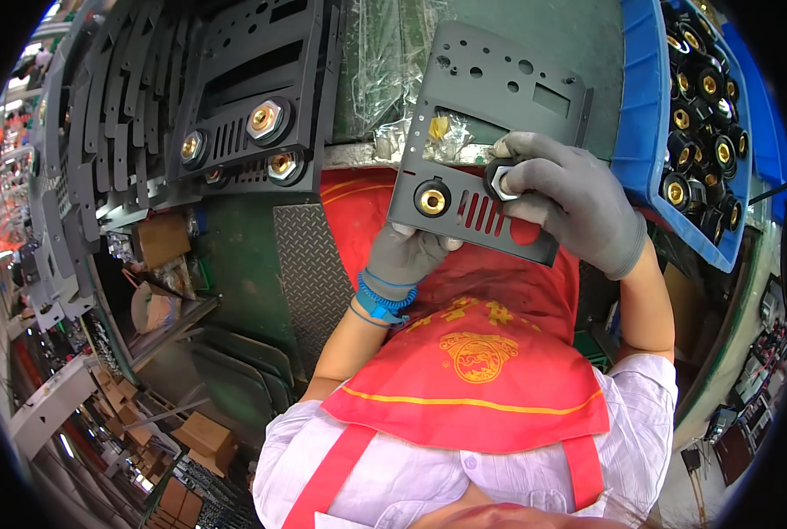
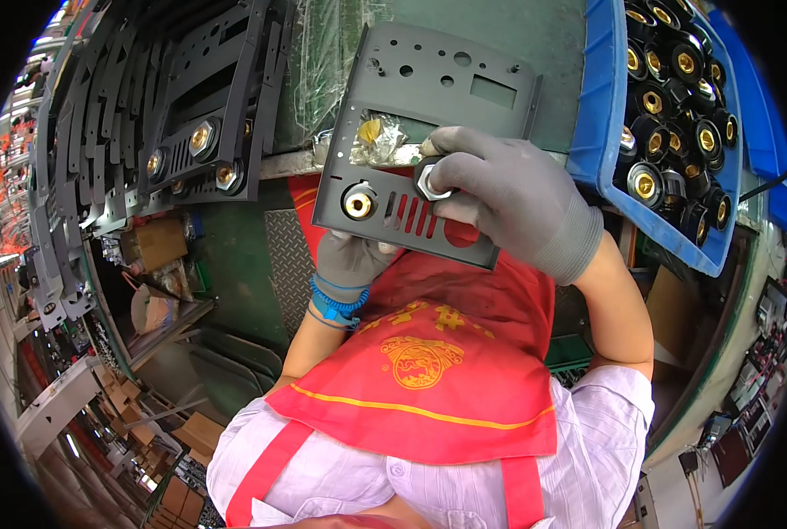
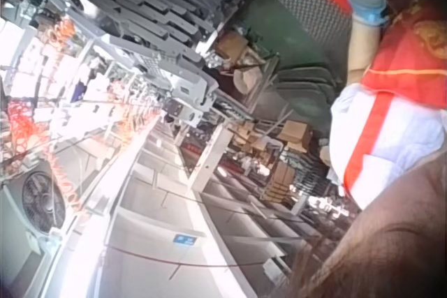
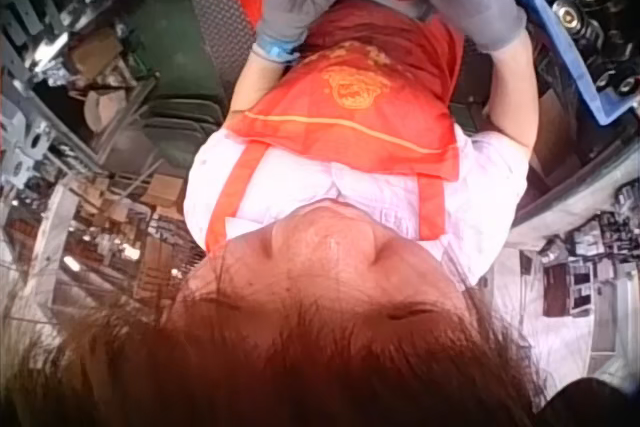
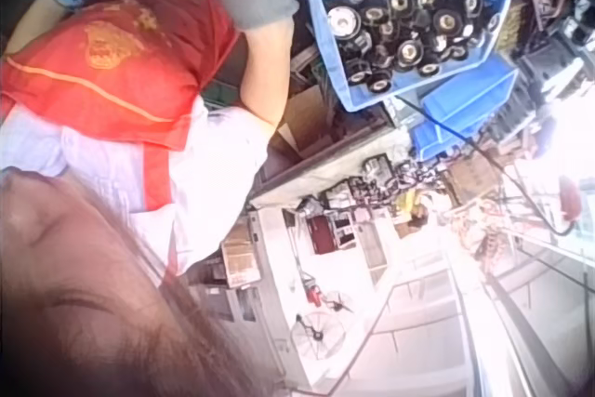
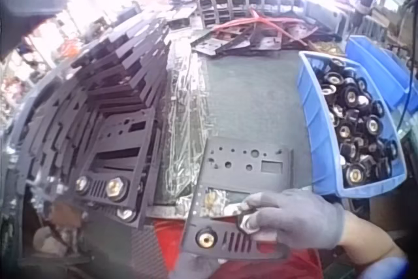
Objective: The person inserts small cylindrical components into holes on a black metal plate and secures them by hand-tightening nuts. They repeat this process for multiple plates, stacking the completed units on the table. The person also handles a blue bin containing the cylindrical components.
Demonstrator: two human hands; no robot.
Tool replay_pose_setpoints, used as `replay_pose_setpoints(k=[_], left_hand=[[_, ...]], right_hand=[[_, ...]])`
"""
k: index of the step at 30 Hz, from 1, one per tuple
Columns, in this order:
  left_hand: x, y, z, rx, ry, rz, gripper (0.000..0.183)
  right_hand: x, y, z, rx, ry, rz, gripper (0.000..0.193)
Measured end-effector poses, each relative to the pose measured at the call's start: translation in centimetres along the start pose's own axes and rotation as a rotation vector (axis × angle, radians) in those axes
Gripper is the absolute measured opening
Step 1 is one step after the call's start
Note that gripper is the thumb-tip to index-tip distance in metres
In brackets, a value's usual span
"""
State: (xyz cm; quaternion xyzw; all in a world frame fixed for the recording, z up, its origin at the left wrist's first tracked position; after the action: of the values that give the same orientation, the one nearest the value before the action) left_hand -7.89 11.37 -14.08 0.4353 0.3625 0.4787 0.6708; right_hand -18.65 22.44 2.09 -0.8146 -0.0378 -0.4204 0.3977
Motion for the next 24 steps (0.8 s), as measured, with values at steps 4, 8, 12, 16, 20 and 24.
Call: replay_pose_setpoints(k=[4,8,12,16,20,24], left_hand=[[-0.6,0.7,0.2,-0.085,0.125,-0.159,0.066],[-0.5,0.5,0.4,-0.099,0.124,-0.129,0.063],[-0.4,0.6,0.4,-0.104,0.233,-0.07,0.062],[-1.2,2.5,0.7,-0.167,0.375,-0.331,0.065],[-2.1,3.9,1.0,-0.108,0.367,-0.392,0.086],[-2.5,5.1,1.0,-0.176,0.459,-0.572,0.084]], right_hand=[[-0.5,0.3,-0.2,0.034,0.021,0.014,0.022],[-1.0,0.3,-0.2,0.058,0.047,-0.04,0.023],[-1.3,0.6,-0.4,0.071,0.087,-0.085,0.024],[-1.6,0.5,-0.6,0.046,0.108,-0.179,0.025],[-1.3,0.1,-1.5,-0.011,0.129,-0.295,0.026],[1.2,2.7,-3.3,0.038,-0.086,-0.203,0.029]])
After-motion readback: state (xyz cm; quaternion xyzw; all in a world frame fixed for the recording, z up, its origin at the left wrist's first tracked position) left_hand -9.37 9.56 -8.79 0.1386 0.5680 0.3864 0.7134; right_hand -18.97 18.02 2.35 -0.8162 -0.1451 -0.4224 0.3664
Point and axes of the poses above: each hand's wrist, its own z-axis away from the middle knuckle, its own y-axis out of the palm, x = y × z, the point moved 9 cm from there along -z, towards the middle knuckle, and after that the axes turned 11 degrees about -x, right-handed, at the moved point
